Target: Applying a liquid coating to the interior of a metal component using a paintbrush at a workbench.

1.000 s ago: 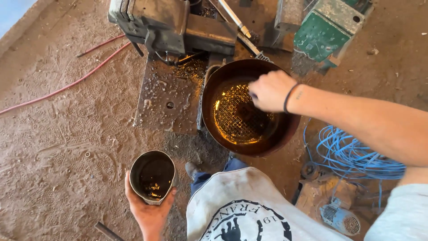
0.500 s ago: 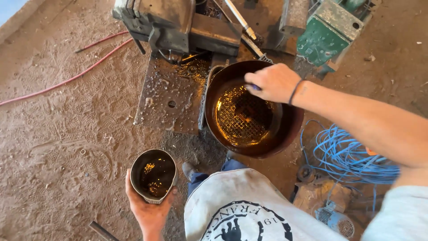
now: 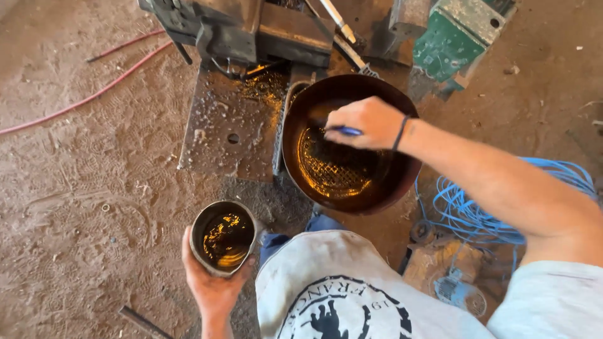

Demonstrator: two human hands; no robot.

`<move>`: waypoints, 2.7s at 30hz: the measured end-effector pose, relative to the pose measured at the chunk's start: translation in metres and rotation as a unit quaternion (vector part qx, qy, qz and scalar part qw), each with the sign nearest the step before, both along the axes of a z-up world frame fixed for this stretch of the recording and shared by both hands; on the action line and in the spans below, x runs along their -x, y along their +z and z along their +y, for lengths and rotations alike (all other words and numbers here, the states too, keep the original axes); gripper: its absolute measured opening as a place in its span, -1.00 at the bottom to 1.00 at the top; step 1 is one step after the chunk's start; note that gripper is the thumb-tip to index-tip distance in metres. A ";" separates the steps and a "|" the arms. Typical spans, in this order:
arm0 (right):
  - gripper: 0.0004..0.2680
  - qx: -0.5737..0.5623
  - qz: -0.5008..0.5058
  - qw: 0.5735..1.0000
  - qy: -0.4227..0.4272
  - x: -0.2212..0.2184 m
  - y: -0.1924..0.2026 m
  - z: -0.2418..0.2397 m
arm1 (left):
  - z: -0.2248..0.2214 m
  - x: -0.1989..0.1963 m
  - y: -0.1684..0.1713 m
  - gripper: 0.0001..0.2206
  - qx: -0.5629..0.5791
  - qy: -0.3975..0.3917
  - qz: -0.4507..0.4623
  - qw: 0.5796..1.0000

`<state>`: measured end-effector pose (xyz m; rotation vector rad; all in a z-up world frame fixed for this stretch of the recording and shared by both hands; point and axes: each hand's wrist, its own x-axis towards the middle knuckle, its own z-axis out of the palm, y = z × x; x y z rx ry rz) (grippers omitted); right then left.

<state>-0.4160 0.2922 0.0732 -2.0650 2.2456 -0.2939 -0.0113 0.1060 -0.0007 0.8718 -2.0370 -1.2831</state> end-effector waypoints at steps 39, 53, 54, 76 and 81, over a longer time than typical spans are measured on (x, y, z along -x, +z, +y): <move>-0.90 0.195 -0.396 0.851 -0.284 -0.239 0.054 -0.001 | -0.032 0.032 0.005 -0.36 0.265 -0.321 0.062 0.907; -0.93 -0.040 -0.363 0.929 -0.057 -0.031 0.022 -0.013 | 0.036 0.017 -0.009 -0.14 0.192 -0.069 -0.004 0.979; -0.93 -0.044 -0.366 0.928 -0.051 -0.012 0.018 -0.014 | 0.041 0.016 -0.007 -0.14 0.190 -0.062 -0.009 0.980; -0.78 -0.269 0.063 0.946 -0.169 -0.005 0.052 0.024 | 0.021 0.024 0.009 -0.08 0.203 -0.049 -0.002 0.978; -0.74 -0.149 -0.375 0.914 -0.036 -0.064 0.044 -0.035 | 0.008 0.023 0.007 -0.08 0.205 -0.067 0.006 0.976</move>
